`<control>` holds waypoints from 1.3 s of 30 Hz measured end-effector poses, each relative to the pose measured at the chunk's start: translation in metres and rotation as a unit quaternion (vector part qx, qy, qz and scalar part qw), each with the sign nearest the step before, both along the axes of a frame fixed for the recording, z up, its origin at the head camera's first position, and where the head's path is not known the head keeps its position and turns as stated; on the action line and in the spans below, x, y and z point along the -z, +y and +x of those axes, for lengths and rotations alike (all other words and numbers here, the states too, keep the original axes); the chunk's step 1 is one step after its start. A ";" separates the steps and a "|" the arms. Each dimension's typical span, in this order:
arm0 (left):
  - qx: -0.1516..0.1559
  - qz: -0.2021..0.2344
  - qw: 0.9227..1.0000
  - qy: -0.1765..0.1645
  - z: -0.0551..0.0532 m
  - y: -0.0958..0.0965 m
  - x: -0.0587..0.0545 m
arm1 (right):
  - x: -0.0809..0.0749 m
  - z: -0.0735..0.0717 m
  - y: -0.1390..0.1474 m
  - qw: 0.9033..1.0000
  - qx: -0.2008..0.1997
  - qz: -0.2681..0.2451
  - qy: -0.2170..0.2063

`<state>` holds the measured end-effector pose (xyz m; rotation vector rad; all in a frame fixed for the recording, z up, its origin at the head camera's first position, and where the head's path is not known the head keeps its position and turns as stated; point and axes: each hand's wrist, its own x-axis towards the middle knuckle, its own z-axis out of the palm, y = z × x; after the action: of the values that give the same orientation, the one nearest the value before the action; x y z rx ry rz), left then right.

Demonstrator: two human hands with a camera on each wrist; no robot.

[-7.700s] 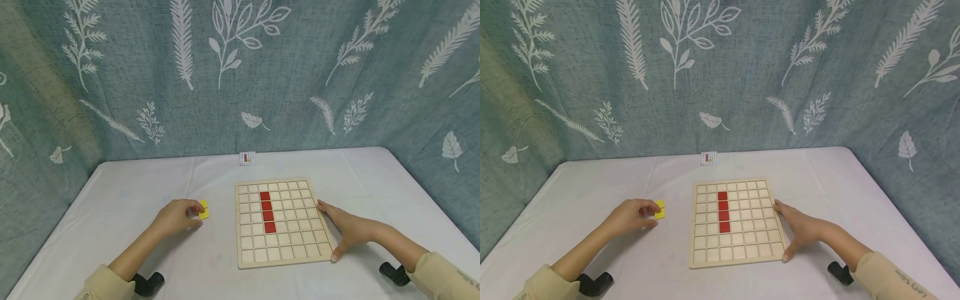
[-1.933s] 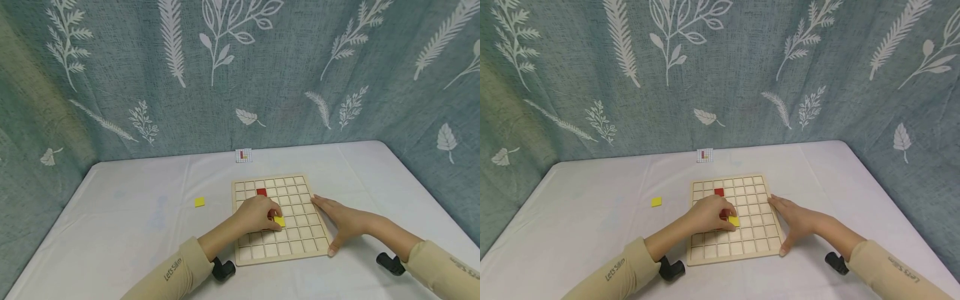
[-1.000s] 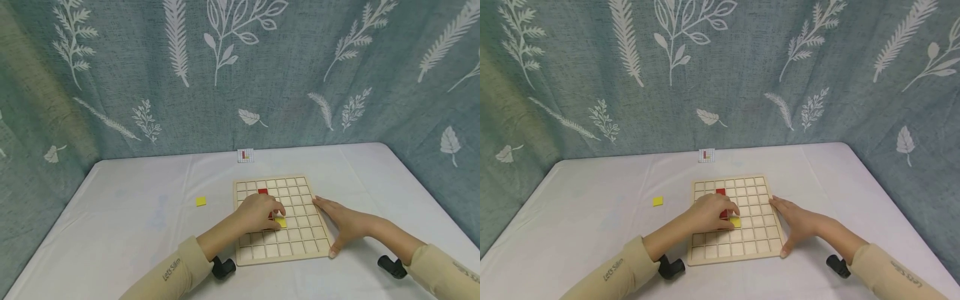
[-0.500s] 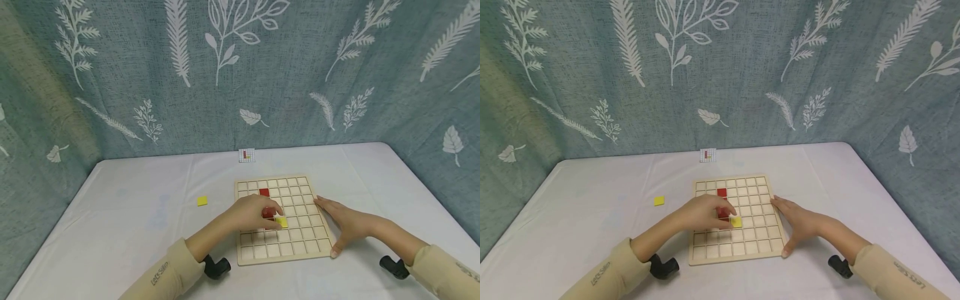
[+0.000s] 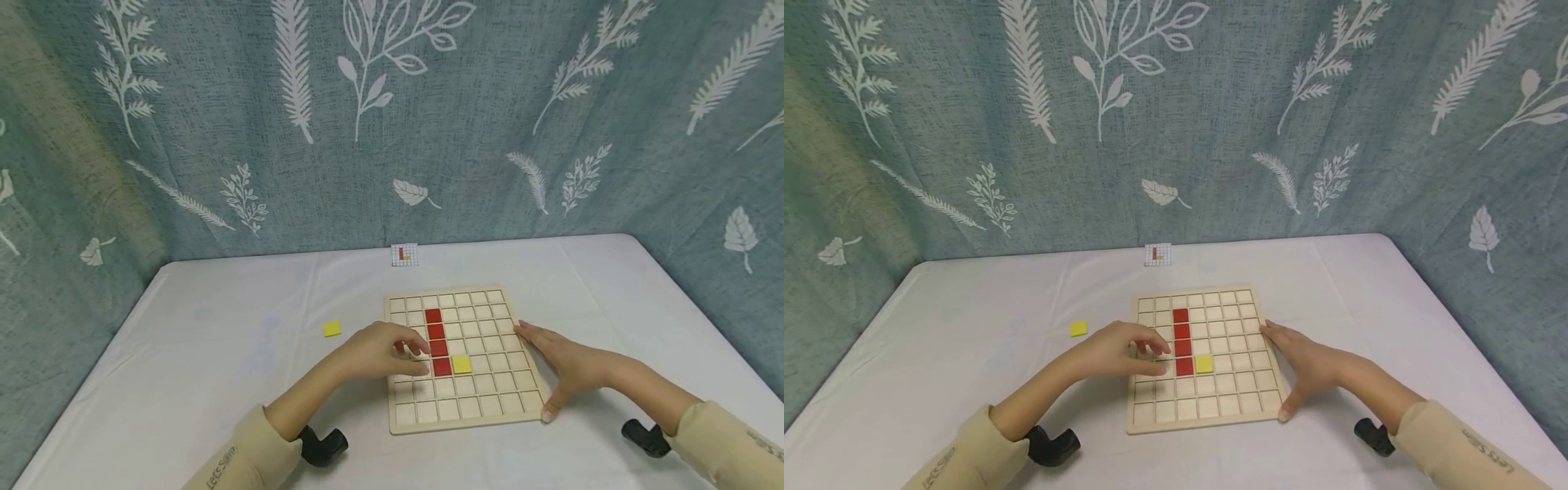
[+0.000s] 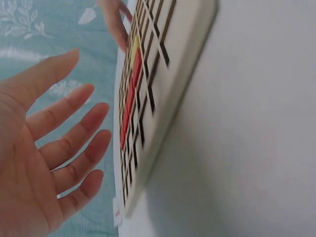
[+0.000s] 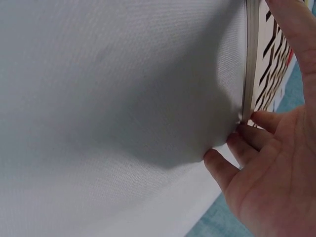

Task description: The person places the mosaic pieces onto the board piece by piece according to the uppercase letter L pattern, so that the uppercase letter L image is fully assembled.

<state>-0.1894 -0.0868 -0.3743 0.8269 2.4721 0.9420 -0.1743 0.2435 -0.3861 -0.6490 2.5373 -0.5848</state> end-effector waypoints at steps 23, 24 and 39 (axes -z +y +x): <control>-0.098 0.011 0.994 0.038 -0.001 -0.099 0.015 | 0.001 -0.001 0.002 1.000 0.000 0.000 -0.001; -0.102 0.009 0.994 0.037 -0.001 -0.102 0.015 | 0.002 -0.001 0.002 1.000 0.000 -0.001 -0.002; -0.149 -0.003 0.988 0.046 -0.019 -0.127 0.014 | 0.002 -0.001 0.003 1.000 0.000 -0.003 0.000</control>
<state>-0.2083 -0.2134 -0.3888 0.5171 2.7293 1.0142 -0.1754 0.2465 -0.3881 -0.6514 2.5356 -0.5933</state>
